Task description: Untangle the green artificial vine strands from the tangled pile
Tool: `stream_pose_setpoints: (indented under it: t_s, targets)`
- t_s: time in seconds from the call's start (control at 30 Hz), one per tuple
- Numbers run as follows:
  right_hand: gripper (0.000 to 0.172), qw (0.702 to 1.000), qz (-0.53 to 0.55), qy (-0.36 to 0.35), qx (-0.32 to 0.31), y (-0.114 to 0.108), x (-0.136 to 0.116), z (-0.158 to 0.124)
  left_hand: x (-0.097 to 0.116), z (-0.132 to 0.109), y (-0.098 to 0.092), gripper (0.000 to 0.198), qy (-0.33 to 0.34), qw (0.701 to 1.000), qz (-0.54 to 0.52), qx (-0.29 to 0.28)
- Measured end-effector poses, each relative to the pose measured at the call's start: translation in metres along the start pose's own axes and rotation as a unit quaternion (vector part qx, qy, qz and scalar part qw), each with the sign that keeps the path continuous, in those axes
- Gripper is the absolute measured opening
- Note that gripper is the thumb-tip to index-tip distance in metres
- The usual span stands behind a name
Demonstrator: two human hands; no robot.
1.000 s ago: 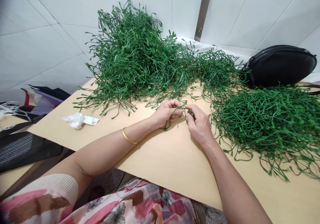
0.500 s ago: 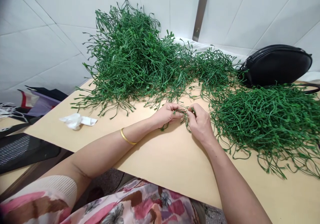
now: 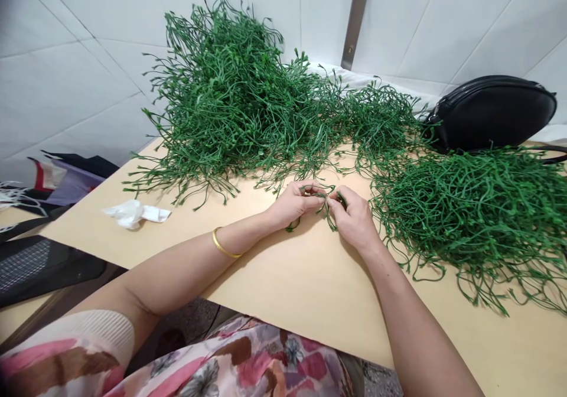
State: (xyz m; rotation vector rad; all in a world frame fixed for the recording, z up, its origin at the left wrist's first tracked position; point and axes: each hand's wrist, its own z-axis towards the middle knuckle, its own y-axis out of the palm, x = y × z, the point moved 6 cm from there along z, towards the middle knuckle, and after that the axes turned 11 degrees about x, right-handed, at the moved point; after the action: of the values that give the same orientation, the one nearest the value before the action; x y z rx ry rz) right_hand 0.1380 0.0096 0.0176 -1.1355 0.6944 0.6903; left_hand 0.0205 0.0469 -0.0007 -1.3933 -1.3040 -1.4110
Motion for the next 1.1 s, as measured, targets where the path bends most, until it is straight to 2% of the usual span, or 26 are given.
stream_pose_setpoints:
  t_s: [0.1,0.2,0.37,0.57,0.77,0.97,1.1]
  targets:
    - [0.016,0.999,0.037,0.014,0.017,-0.002,0.0,0.0,0.001,-0.002,0.004,0.01,-0.004,0.999,0.018,-0.04]
    - [0.019,0.993,0.103,0.049,0.007,0.0,0.002,0.0,0.004,-0.005,0.007,0.01,0.003,0.997,0.036,-0.071]
    - [0.027,0.979,0.174,0.105,-0.005,0.006,0.009,0.0,0.006,-0.006,0.005,0.01,0.044,0.997,0.053,-0.04]
    - [0.025,0.976,0.186,0.11,-0.012,0.007,0.011,0.0,0.006,-0.007,0.006,0.013,0.067,0.993,0.085,-0.047]
    - [0.026,0.977,0.17,0.116,-0.057,0.008,0.01,-0.001,0.002,-0.005,0.008,0.014,0.033,0.991,0.11,-0.064]
    - [0.032,0.992,0.08,0.085,-0.035,0.003,0.006,0.0,0.003,-0.006,0.011,0.009,0.058,0.992,0.089,-0.069]
    - [0.033,0.991,0.093,0.09,-0.035,0.003,0.008,0.001,0.004,-0.007,0.011,0.009,0.04,0.992,0.084,-0.09]
